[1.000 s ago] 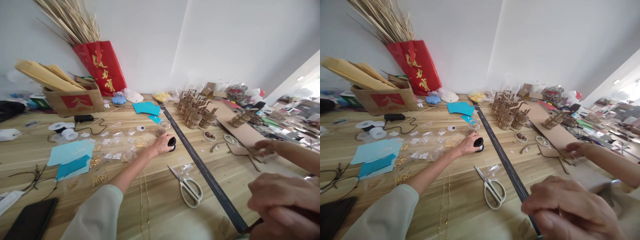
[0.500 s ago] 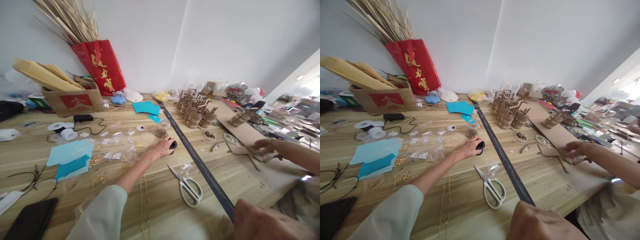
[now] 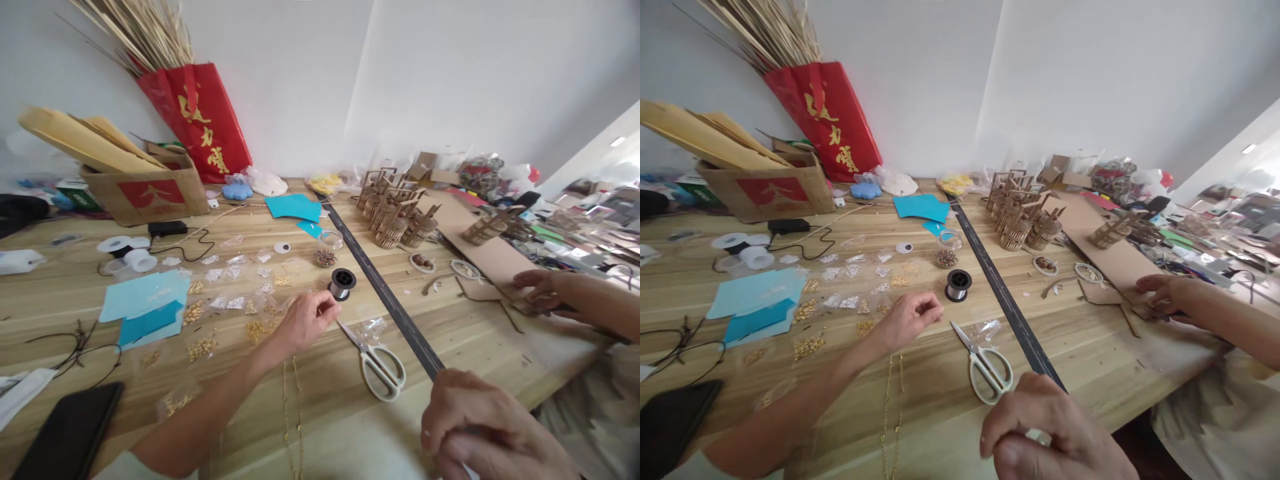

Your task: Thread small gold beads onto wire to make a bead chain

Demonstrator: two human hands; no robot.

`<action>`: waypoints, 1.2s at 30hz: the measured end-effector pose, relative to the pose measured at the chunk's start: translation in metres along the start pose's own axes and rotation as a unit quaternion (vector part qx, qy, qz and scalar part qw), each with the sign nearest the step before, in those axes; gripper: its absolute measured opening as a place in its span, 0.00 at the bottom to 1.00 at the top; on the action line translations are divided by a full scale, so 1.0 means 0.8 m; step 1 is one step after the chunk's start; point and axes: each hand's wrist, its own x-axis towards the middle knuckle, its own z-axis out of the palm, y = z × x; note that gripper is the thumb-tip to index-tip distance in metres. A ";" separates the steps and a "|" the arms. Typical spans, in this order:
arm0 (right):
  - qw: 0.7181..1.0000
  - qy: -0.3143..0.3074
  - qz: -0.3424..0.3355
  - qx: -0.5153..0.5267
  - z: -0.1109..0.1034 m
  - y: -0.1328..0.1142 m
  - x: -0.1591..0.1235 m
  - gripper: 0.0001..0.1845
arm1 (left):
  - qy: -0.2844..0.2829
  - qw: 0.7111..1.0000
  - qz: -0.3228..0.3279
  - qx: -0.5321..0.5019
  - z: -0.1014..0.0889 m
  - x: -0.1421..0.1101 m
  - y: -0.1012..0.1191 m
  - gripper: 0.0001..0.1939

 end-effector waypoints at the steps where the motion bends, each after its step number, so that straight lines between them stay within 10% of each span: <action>1: 0.999 0.002 0.002 0.048 -0.002 -0.013 0.023 0.12 | -0.034 0.998 -0.013 -0.049 0.000 -0.012 0.007 0.11; 10: 0.985 0.056 0.044 0.160 0.016 0.009 0.046 0.12 | -0.293 0.832 -0.214 -0.419 0.040 -0.088 0.030 0.22; 13: 0.983 0.066 0.072 0.159 0.014 0.019 0.049 0.13 | -0.260 0.815 -0.239 -0.459 0.048 -0.098 0.020 0.17; 29: 0.959 0.108 0.202 0.165 0.015 0.075 0.040 0.17 | -0.088 0.931 -0.223 -0.275 0.035 -0.132 -0.011 0.33; 36: 0.949 0.108 0.221 0.198 0.024 0.090 0.041 0.19 | 0.011 0.953 -0.218 -0.210 0.034 -0.136 -0.029 0.23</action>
